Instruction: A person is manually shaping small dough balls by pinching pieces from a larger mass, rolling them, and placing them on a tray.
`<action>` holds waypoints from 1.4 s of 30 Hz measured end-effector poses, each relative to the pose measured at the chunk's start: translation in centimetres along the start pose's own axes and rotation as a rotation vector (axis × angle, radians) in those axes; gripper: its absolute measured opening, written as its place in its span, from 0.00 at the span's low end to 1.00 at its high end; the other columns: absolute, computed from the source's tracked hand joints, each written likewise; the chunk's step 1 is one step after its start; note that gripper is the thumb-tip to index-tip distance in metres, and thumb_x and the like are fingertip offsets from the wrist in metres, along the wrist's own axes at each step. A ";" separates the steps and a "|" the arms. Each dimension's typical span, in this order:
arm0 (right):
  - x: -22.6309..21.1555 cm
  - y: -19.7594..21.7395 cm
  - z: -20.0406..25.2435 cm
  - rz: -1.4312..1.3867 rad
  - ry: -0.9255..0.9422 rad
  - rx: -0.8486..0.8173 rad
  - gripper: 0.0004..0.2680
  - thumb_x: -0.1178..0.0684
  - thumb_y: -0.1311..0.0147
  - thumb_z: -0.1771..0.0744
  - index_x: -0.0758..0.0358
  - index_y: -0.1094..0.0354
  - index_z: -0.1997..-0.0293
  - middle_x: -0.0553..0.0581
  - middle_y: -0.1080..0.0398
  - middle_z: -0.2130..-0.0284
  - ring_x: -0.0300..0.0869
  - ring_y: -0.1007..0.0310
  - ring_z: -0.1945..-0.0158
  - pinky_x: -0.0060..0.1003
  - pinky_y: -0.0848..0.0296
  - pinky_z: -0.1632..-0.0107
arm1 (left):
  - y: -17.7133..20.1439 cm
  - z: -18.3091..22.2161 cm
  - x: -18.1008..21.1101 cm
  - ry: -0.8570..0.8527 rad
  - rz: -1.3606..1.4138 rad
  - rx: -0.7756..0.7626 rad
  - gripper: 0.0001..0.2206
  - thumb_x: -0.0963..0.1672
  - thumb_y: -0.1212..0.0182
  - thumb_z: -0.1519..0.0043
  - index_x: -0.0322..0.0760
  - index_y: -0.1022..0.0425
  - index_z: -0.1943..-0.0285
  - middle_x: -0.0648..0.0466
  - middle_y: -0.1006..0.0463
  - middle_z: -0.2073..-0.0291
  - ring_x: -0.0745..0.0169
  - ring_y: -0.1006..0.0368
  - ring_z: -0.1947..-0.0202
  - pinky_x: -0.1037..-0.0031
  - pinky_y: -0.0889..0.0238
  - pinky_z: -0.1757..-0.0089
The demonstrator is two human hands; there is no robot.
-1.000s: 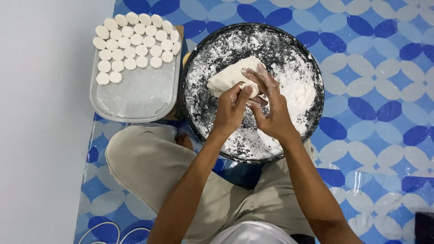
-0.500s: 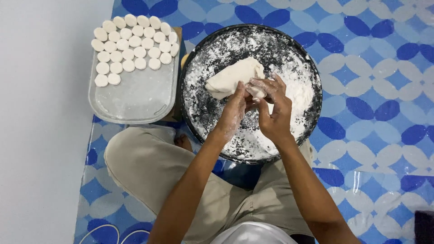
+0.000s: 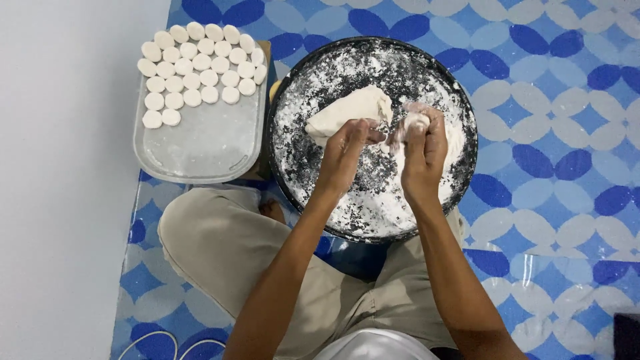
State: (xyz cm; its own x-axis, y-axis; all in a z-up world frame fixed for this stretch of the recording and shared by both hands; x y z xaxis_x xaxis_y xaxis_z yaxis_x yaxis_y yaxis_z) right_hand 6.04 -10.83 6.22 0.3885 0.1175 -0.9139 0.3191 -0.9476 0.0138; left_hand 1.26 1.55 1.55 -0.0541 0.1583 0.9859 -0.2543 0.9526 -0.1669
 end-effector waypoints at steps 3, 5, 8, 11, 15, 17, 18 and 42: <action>3.0 0.9 0.7 -0.297 -0.137 -0.085 0.13 0.48 0.65 0.26 0.58 0.46 0.36 0.55 0.36 0.52 0.41 0.34 0.46 0.43 0.32 0.36 | -0.3 0.3 -0.3 -0.032 -0.020 0.017 0.26 0.58 0.55 0.29 0.35 0.27 0.41 0.42 0.21 0.54 0.46 0.25 0.48 0.50 0.41 0.42; 3.3 1.2 0.7 -0.322 -0.177 -0.074 0.12 0.50 0.66 0.27 0.58 0.43 0.37 0.56 0.35 0.50 0.42 0.33 0.45 0.42 0.32 0.36 | -0.2 -0.1 -1.4 -0.053 -0.002 0.031 0.26 0.57 0.55 0.28 0.34 0.27 0.41 0.40 0.21 0.54 0.45 0.25 0.49 0.50 0.40 0.42; 3.2 1.4 0.4 -0.371 -0.241 -0.061 0.11 0.54 0.63 0.27 0.58 0.38 0.39 0.55 0.33 0.47 0.42 0.32 0.44 0.40 0.32 0.37 | -0.2 -0.1 -1.2 -0.069 0.054 0.062 0.23 0.55 0.53 0.28 0.32 0.27 0.41 0.40 0.21 0.53 0.46 0.24 0.48 0.53 0.37 0.43; 1.3 0.8 0.1 -0.414 -0.283 -0.033 0.16 0.59 0.57 0.29 0.61 0.46 0.31 0.58 0.33 0.47 0.43 0.31 0.44 0.40 0.28 0.37 | -0.3 0.0 -1.1 -0.048 0.084 0.072 0.22 0.54 0.50 0.28 0.33 0.26 0.41 0.42 0.21 0.52 0.49 0.24 0.47 0.55 0.37 0.43; 0.3 0.4 0.0 -0.546 -0.297 0.082 0.25 0.69 0.53 0.33 0.66 0.57 0.26 0.64 0.33 0.48 0.45 0.26 0.49 0.39 0.19 0.42 | -0.4 0.0 -1.1 -0.040 0.068 0.075 0.23 0.55 0.49 0.29 0.33 0.28 0.40 0.37 0.22 0.51 0.42 0.24 0.47 0.50 0.39 0.42; 0.7 0.5 0.2 -0.537 -0.279 0.082 0.24 0.69 0.55 0.32 0.67 0.57 0.26 0.64 0.32 0.49 0.44 0.25 0.52 0.40 0.17 0.46 | -0.4 -0.1 -0.9 -0.050 0.050 0.079 0.22 0.54 0.49 0.29 0.33 0.27 0.40 0.38 0.21 0.51 0.44 0.23 0.48 0.50 0.40 0.41; 1.0 0.6 0.4 -0.528 -0.261 0.082 0.22 0.70 0.58 0.31 0.68 0.56 0.27 0.64 0.31 0.51 0.43 0.25 0.55 0.41 0.15 0.50 | -0.4 -0.2 -0.8 -0.060 0.032 0.084 0.22 0.54 0.48 0.29 0.34 0.27 0.40 0.39 0.21 0.52 0.45 0.23 0.48 0.50 0.40 0.41; 1.1 1.1 1.0 0.405 0.269 -0.133 0.15 0.56 0.39 0.32 0.65 0.32 0.40 0.62 0.26 0.45 0.58 0.32 0.35 0.59 0.52 0.27 | -0.6 0.4 -0.6 0.007 0.163 -0.034 0.17 0.54 0.42 0.31 0.40 0.19 0.52 0.52 0.19 0.68 0.63 0.23 0.57 0.62 0.34 0.47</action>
State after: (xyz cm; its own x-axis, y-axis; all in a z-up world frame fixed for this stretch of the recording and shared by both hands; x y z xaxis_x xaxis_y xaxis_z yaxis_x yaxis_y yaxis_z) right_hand 5.93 -12.06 4.80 0.7070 -0.1628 -0.6883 0.1973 -0.8891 0.4130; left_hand 1.06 0.82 1.04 -0.0851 0.3132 0.9459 -0.2102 0.9223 -0.3243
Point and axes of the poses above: each hand's wrist, its own z-axis away from the middle knuckle, its own y-axis out of the back of the hand, x = y × z, the point moved 1 cm from there along -z, towards the middle knuckle
